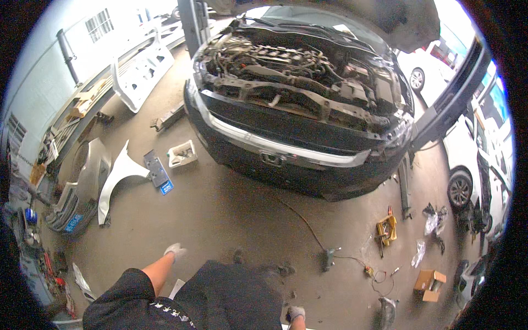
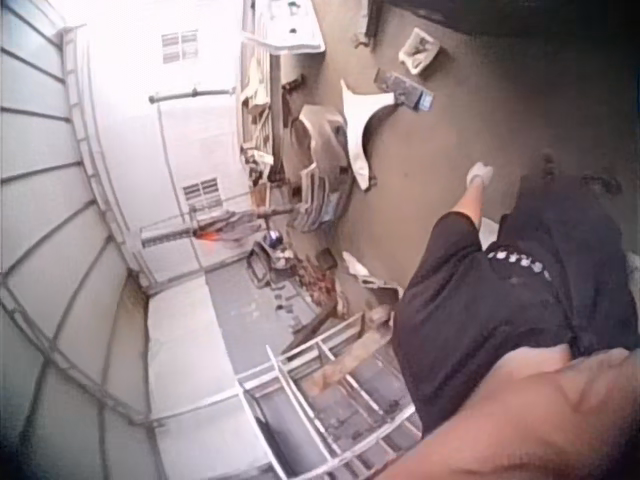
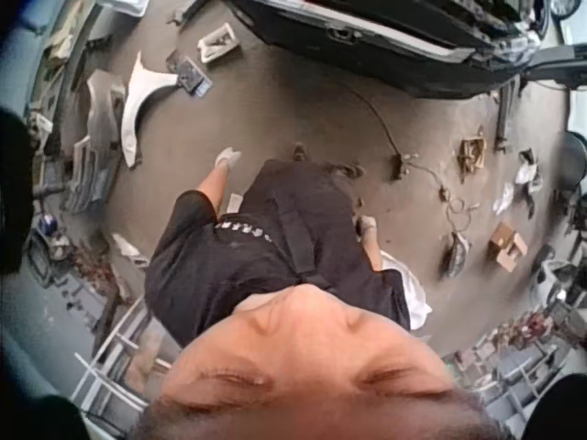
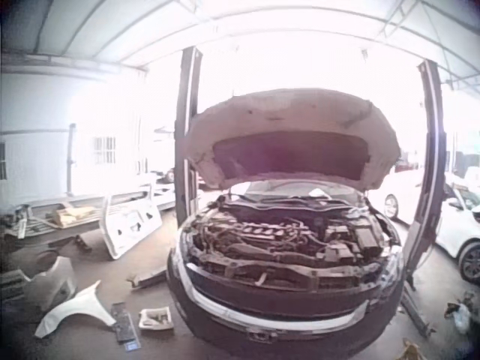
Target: The person works on the front of a car with the hood open, removing a headlight assembly and then installing a new headlight assembly into the front bumper area. The person uses a power drill to remove fasteners and secures the new headlight in place.
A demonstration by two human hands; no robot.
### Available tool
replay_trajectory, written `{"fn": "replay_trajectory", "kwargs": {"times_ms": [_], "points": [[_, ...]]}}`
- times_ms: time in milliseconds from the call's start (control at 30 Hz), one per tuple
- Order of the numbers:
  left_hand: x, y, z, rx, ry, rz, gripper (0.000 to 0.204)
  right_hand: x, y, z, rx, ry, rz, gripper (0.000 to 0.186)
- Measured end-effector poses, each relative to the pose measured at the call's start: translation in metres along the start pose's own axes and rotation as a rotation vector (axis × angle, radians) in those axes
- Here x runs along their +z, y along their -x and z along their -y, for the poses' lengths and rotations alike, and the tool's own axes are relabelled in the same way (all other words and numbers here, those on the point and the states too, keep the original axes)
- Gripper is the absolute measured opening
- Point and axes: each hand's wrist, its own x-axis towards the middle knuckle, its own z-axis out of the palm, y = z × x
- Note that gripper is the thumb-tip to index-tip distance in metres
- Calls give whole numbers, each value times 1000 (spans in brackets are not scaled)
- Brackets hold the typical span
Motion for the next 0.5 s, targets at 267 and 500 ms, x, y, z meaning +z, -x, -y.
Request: {"fn": "replay_trajectory", "kwargs": {"times_ms": [267, 500], "points": [[-30, 35, -132, 438, 245, -82, 55, -145, -64, 73, 142, -662, -517, 17], [2, 23, -81, 282, 241, -79, 62, -168, -60, 101, -110, -260, -707, 22]]}}
